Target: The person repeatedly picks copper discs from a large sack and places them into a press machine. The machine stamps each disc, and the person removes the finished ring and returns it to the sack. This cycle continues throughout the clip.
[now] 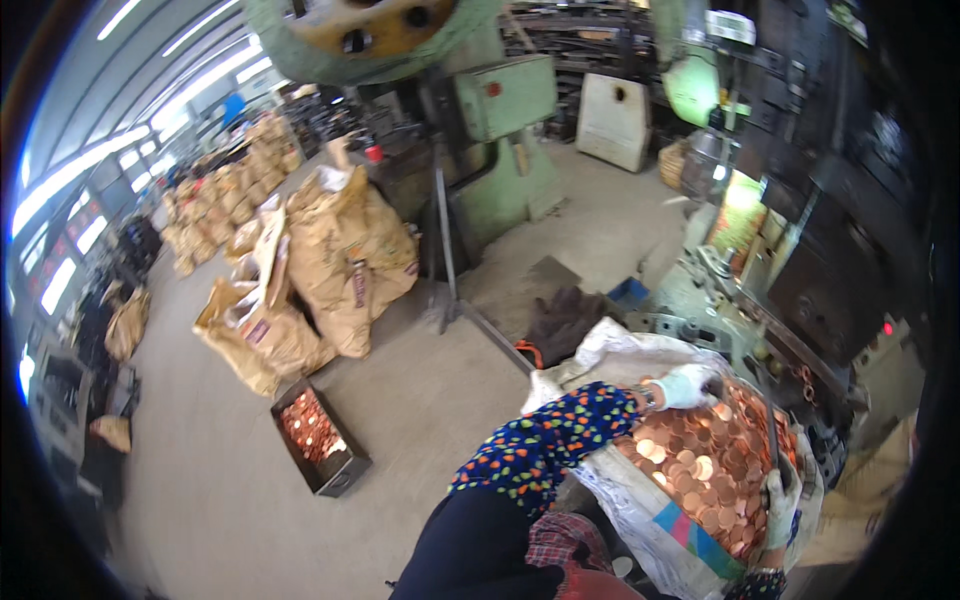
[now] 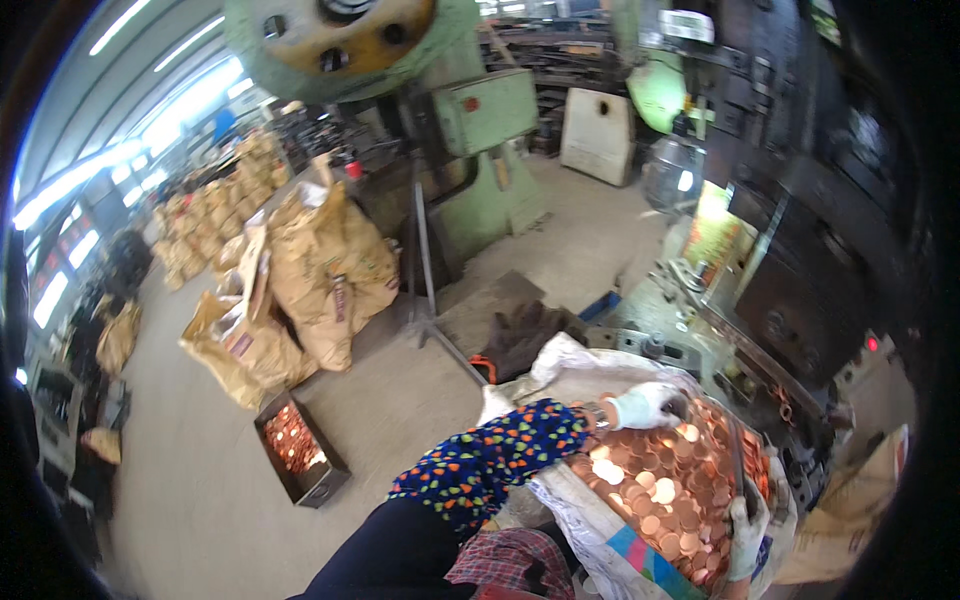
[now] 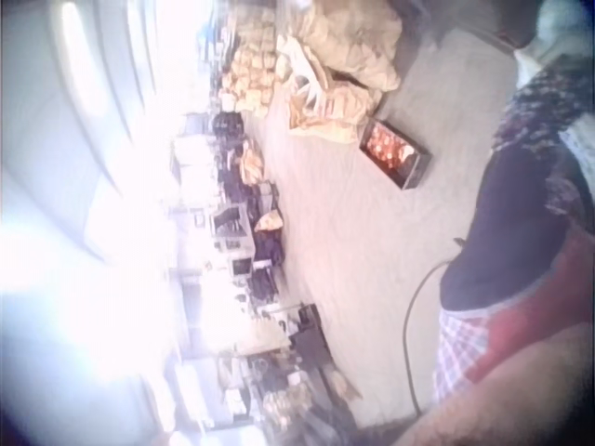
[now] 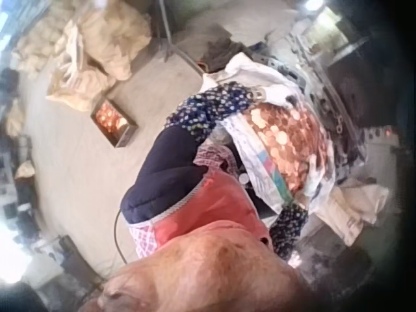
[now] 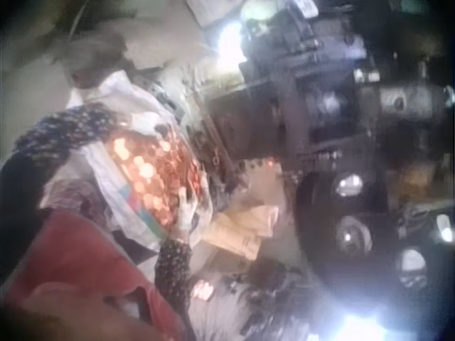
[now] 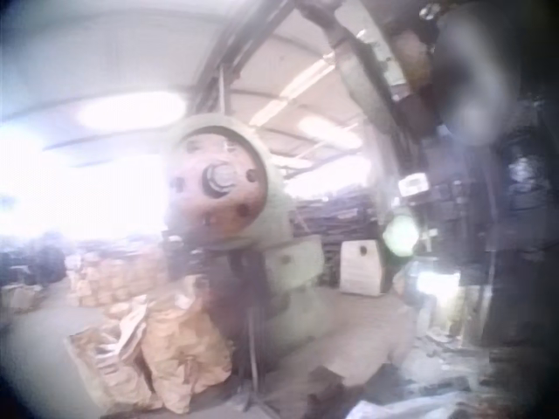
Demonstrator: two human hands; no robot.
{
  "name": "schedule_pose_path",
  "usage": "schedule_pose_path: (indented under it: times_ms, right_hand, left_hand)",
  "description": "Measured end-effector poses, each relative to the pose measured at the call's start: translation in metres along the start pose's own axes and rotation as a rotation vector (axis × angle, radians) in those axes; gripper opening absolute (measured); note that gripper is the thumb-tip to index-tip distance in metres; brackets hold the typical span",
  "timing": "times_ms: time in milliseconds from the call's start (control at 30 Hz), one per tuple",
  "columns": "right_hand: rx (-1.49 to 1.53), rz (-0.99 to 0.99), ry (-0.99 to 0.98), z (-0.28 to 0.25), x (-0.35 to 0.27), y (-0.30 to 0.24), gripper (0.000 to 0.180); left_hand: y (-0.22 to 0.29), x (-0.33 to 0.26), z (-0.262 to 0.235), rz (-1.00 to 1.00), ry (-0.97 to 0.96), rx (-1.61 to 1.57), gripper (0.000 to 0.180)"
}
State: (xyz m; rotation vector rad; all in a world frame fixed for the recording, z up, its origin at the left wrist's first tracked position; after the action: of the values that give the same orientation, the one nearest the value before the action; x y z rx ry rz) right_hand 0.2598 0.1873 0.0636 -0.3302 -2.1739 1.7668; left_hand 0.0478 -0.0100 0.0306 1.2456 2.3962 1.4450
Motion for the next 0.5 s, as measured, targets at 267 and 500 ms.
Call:
schedule_pose_path:
  times_ms: [267,500]
  right_hand:
    - [-0.770,-0.249,0.049,-0.053,0.042,-0.054,0.039]
    - [-1.301,-0.455,0.160,-0.067,0.096,-0.058,0.037]
  left_hand:
    - [0.045,0.007,-0.025,0.261,0.045,0.383,0.031]
    - [0.047,0.054,-0.013,-0.036,-0.051,-0.063,0.026]
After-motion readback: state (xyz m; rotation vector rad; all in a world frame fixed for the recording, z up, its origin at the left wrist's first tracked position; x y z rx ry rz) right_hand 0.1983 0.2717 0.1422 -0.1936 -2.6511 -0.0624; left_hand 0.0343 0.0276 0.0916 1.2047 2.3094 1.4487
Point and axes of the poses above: each hand's wrist, its own x-axis towards the middle knuckle, its own z-axis out of the palm, y = z × x, the point moved 6 cm from there along x, towards the middle knuckle, and after that the axes turned 8 degrees about y, right-handed, at the moved point
